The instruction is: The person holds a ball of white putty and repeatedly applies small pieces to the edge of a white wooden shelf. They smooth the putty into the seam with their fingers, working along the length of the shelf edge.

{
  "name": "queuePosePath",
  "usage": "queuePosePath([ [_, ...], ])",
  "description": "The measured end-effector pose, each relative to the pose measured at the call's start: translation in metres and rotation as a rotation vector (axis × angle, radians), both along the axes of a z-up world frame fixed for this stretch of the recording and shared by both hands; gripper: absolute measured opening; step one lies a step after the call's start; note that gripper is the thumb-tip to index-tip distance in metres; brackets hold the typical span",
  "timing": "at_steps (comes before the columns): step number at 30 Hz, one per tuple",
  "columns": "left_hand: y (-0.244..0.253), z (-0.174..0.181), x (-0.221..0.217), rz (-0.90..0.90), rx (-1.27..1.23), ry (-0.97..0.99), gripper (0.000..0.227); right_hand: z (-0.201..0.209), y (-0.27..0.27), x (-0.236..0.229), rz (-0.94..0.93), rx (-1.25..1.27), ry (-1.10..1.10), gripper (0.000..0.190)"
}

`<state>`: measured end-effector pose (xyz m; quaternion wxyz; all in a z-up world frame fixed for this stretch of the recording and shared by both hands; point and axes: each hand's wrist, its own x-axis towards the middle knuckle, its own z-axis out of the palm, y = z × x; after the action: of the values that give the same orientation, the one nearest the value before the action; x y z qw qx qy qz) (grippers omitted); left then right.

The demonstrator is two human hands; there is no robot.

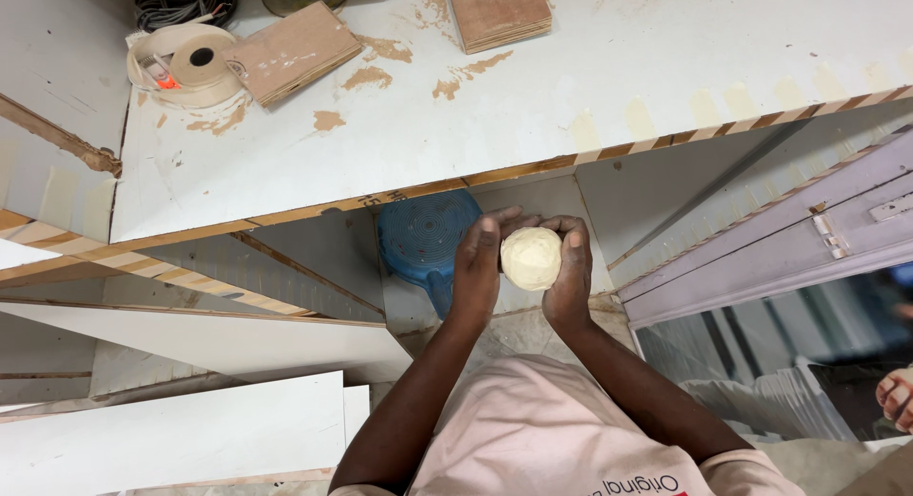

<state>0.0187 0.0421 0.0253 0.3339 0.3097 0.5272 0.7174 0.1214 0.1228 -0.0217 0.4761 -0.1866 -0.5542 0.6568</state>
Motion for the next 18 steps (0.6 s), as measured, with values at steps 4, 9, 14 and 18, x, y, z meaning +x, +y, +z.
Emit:
queuePosePath([
  [4,-0.003,-0.006,0.005,0.199,-0.035,0.295,0.076,0.004,-0.002,-0.001,0.019,0.011,0.041,0.053],
  [9,-0.006,0.018,0.016,0.272,0.019,0.537,0.065,0.014,-0.015,-0.001,-0.101,0.462,-0.101,0.045],
  [14,-0.004,0.049,0.009,0.092,-0.093,0.384,0.059,0.029,-0.010,0.002,-0.174,0.663,-0.115,0.039],
  [18,0.000,0.046,-0.002,-0.163,-0.148,0.220,0.070,0.025,-0.008,0.008,-0.121,0.634,-0.117,0.045],
])
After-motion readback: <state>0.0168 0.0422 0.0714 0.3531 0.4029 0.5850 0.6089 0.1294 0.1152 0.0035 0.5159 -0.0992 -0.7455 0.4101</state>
